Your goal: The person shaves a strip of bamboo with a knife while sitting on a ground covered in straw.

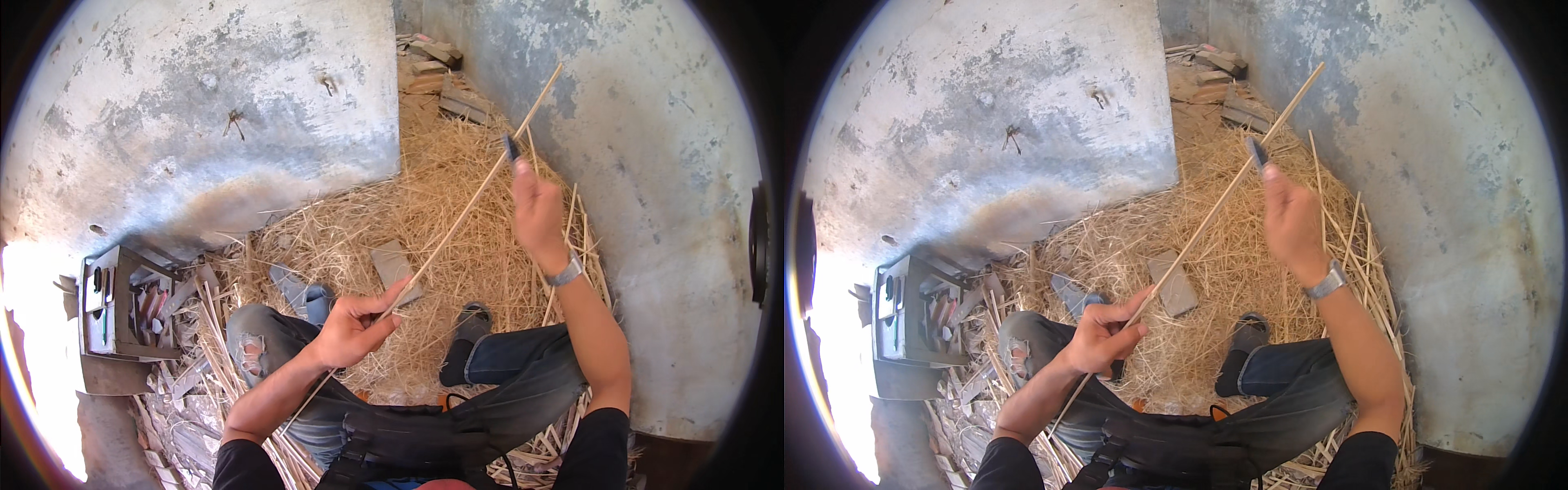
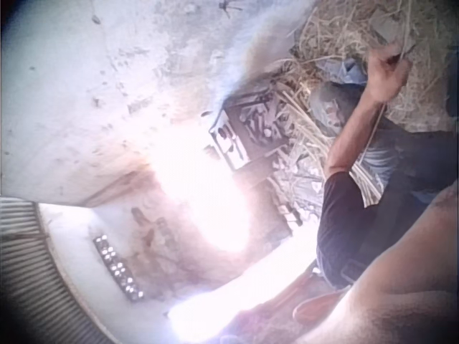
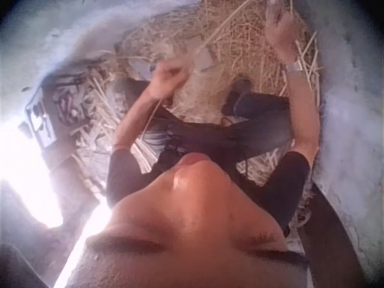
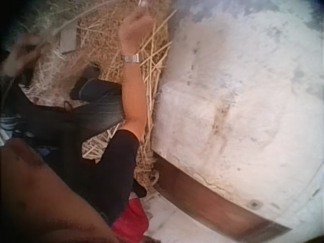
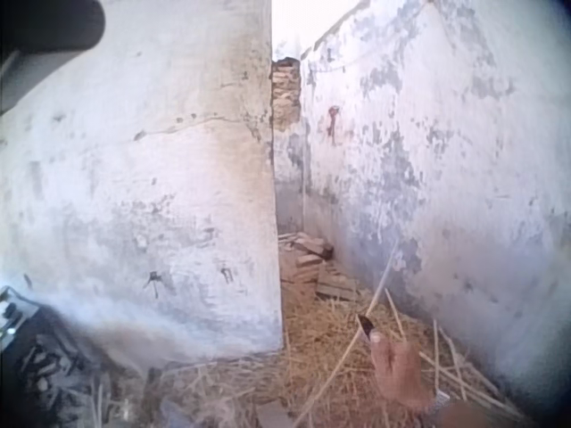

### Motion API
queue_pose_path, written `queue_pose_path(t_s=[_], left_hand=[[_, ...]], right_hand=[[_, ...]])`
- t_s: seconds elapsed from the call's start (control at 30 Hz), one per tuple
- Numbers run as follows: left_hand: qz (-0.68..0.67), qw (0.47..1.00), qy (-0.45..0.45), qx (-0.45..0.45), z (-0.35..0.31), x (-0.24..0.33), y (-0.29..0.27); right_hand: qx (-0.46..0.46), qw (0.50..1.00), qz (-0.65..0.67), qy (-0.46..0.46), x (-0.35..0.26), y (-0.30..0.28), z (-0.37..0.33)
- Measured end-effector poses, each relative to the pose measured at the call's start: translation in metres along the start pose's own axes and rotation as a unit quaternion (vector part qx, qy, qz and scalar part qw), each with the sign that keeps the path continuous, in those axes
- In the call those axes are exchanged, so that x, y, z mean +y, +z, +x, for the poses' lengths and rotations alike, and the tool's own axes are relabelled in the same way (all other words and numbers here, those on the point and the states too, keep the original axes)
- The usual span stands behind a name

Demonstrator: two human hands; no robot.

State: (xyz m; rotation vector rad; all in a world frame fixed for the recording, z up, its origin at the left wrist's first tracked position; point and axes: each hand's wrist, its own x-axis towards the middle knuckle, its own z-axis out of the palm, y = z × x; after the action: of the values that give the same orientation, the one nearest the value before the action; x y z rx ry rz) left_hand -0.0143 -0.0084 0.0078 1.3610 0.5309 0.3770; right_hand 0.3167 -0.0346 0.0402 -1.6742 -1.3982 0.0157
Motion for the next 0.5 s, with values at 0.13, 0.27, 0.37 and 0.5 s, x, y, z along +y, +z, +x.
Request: queue_pose_path(t_s=[0.13,0.27,0.37,0.5], left_hand=[[0.041,0.998,0.036,-0.017,0.0,-0.003,-0.002],[0.012,0.999,0.022,0.032,0.0,-0.002,-0.01],[0.032,0.998,0.028,0.038,0.002,-0.002,-0.013],[0.032,0.998,0.042,0.032,0.002,-0.003,-0.005]], right_hand=[[0.017,0.999,0.03,-0.014,0.004,0.007,-0.007],[-0.182,0.981,0.062,-0.031,-0.044,0.035,-0.065],[-0.185,0.977,0.069,-0.086,-0.043,0.043,-0.068],[-0.075,0.996,0.052,0.014,-0.022,0.015,-0.019]])
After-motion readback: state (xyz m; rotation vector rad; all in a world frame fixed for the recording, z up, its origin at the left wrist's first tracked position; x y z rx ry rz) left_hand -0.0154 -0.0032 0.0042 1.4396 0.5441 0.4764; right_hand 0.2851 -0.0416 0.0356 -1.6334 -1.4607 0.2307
